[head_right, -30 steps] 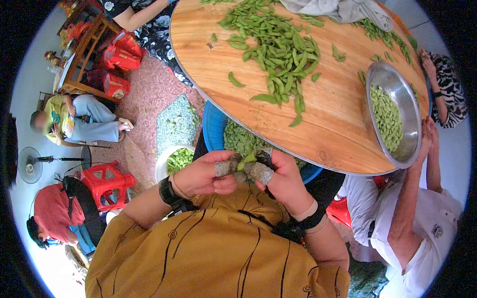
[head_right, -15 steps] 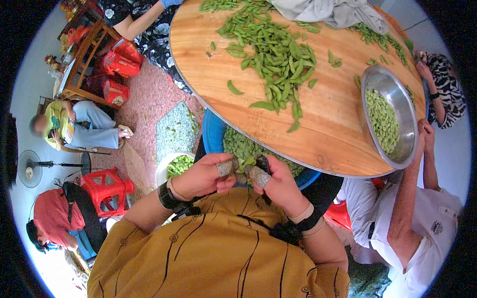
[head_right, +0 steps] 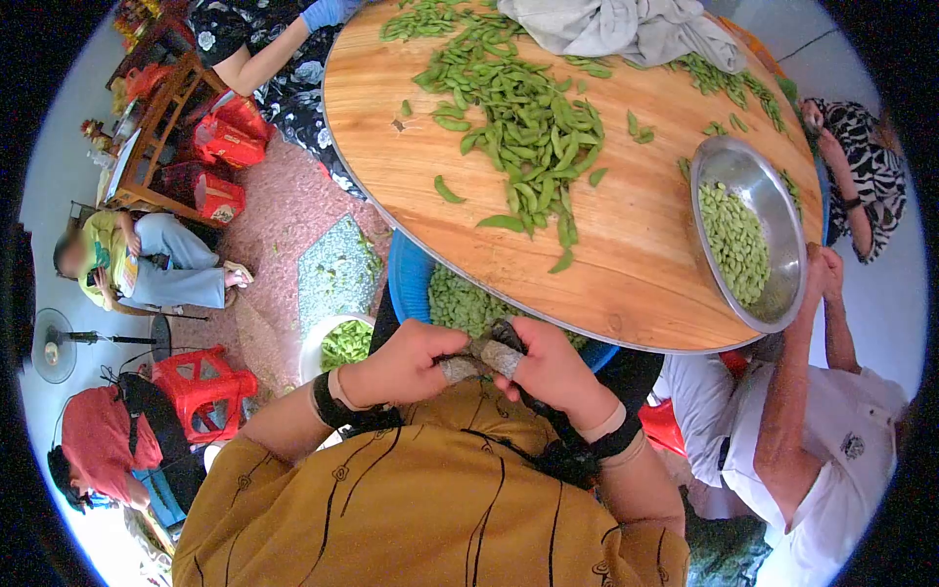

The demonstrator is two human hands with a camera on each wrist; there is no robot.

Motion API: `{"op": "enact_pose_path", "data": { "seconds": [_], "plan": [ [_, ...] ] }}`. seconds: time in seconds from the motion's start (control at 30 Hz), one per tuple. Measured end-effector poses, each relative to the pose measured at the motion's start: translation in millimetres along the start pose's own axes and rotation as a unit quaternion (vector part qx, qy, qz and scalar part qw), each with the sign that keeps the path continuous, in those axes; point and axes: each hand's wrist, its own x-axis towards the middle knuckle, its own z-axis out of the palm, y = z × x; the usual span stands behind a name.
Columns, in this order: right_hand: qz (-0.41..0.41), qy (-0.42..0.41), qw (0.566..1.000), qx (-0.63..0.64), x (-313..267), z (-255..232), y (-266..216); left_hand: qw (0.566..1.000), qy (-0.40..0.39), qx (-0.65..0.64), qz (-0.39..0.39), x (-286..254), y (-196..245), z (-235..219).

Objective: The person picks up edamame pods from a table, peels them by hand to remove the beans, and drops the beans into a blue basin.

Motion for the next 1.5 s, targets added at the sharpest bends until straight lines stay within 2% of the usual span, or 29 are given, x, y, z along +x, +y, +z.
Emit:
{"op": "enact_pose_path", "data": {
  "seconds": [0.03,0.07,0.1,0.13,0.17,0.2,0.23,0.27,0.3,0.33,0.37,0.4,0.47,0.53,0.57,0.7,0.73,0.77,0.8,0.83,0.9,0.93,1.03,1.1,1.2,1.23,1.3,1.43,1.5],
  "plan": [
    [0.008,-0.044,0.997,0.060,-1,-1,-2,1.000,0.001,-0.001,0.001,0,4,-3],
    [0.009,-0.043,0.997,0.059,-1,-1,-3,0.987,-0.037,-0.112,-0.109,-1,9,-9],
    [-0.012,-0.045,0.998,0.039,0,0,-5,0.948,-0.074,-0.220,-0.216,-4,10,-14],
    [-0.031,-0.048,0.998,0.017,0,1,-5,0.948,-0.074,-0.222,-0.215,-8,9,-19],
    [-0.030,-0.048,0.998,0.015,2,1,-2,0.967,-0.049,-0.149,-0.201,-14,7,-25],
    [-0.118,0.016,0.980,-0.157,5,0,4,0.979,-0.025,-0.075,-0.186,-20,5,-32],
    [-0.202,0.079,0.922,-0.321,7,0,8,0.979,-0.025,-0.076,-0.185,-30,-2,-39],
    [-0.202,0.079,0.922,-0.322,7,-2,5,0.981,-0.027,0.111,-0.154,-42,-14,-46],
    [-0.184,0.170,0.914,-0.320,5,-4,-1,0.948,-0.029,0.294,-0.117,-54,-22,-52],
    [-0.164,0.259,0.899,-0.314,4,-7,-7,0.948,-0.030,0.293,-0.119,-65,-26,-57],
    [-0.169,0.331,0.868,-0.329,6,-15,-14,0.905,-0.067,0.372,-0.197,-76,-28,-61],
    [-0.169,0.330,0.869,-0.328,9,-25,-16,0.847,-0.103,0.445,-0.272,-83,-30,-62],
    [-0.232,0.433,0.770,-0.407,16,-40,-19,0.841,-0.087,0.447,-0.294,-82,-33,-60],
    [-0.206,0.419,0.786,-0.405,20,-40,-27,0.912,0.011,0.361,-0.195,-60,-26,-52],
    [-0.180,0.406,0.800,-0.403,21,-40,-29,0.945,0.041,0.270,-0.181,-45,-16,-46],
    [-0.165,0.359,0.834,-0.385,14,-41,-23,0.981,0.119,0.146,-0.055,11,-5,-15],
    [-0.124,0.303,0.919,-0.221,10,-36,-24,0.981,0.121,0.144,-0.054,22,-2,-8],
    [-0.079,0.235,0.968,-0.048,7,-31,-24,0.989,0.068,-0.010,-0.127,33,3,-4],
    [-0.079,0.235,0.967,-0.050,4,-25,-22,0.966,0.012,-0.165,-0.196,40,6,-1],
    [-0.086,0.212,0.973,0.013,2,-18,-19,0.966,0.012,-0.166,-0.195,44,7,-1],
    [-0.101,0.174,0.975,0.092,-1,-17,-13,0.924,-0.036,-0.302,-0.232,50,7,1],
    [-0.099,0.176,0.975,0.094,-3,-17,-12,0.923,-0.038,-0.302,-0.234,49,4,2],
    [-0.106,0.200,0.971,0.073,-10,-11,-15,0.946,0.033,-0.252,-0.202,41,-5,3],
    [-0.140,0.159,0.974,-0.080,-18,-4,-21,0.981,0.065,-0.102,-0.151,37,-5,-1],
    [-0.145,0.117,0.977,-0.103,-20,4,-27,0.986,0.089,-0.091,-0.102,30,-5,2],
    [-0.145,0.116,0.977,-0.102,-19,5,-26,0.986,0.090,-0.090,-0.104,29,-4,1],
    [-0.145,0.113,0.975,-0.124,-15,4,-23,0.995,0.086,-0.009,-0.048,27,0,-1],
    [-0.147,0.105,0.978,-0.107,-13,-1,-16,0.992,0.077,0.093,-0.041,23,6,-5],
    [-0.098,0.068,0.992,-0.043,-13,-5,-15,0.968,0.092,0.229,0.052,22,1,-3]
  ]
}}
